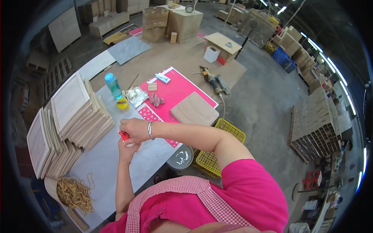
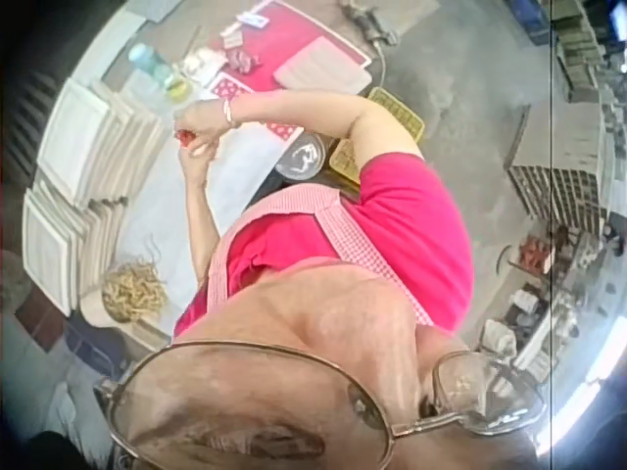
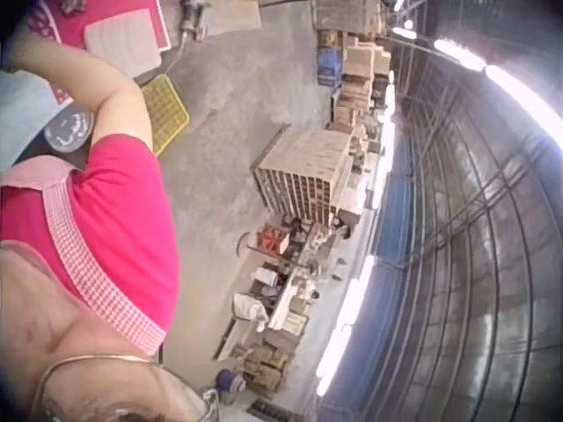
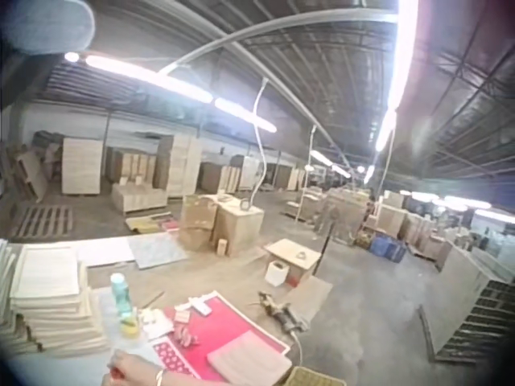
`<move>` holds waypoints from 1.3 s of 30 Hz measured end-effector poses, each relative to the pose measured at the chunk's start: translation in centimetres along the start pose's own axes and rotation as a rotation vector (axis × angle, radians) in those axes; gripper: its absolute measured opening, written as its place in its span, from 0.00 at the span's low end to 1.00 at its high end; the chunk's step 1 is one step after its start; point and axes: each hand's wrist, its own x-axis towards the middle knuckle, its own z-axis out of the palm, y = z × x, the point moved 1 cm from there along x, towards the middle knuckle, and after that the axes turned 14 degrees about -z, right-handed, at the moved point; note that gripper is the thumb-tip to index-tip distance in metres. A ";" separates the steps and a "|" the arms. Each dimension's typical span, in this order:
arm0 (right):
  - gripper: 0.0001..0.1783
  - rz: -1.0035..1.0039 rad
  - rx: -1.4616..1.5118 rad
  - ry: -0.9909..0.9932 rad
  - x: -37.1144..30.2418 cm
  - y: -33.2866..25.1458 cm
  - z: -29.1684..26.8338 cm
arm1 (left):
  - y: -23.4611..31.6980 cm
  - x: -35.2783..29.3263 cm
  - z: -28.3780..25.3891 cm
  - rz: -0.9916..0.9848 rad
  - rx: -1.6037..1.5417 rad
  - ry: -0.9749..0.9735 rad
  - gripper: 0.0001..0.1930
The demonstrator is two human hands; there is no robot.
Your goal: Applying wood glue to wooden panels and assembling them into small boxes.
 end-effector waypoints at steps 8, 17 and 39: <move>0.25 0.550 -0.185 0.132 0.4 -1.3 2.4 | -0.3 2.5 0.1 0.316 0.087 0.466 0.19; 0.27 -0.026 -0.275 -0.176 -0.9 -1.6 0.0 | 1.0 -0.4 -2.7 0.086 0.165 -0.159 0.20; 0.25 0.298 -0.320 -0.318 -0.3 -3.2 5.2 | -6.8 -2.6 -5.0 -0.290 -0.750 -0.522 0.34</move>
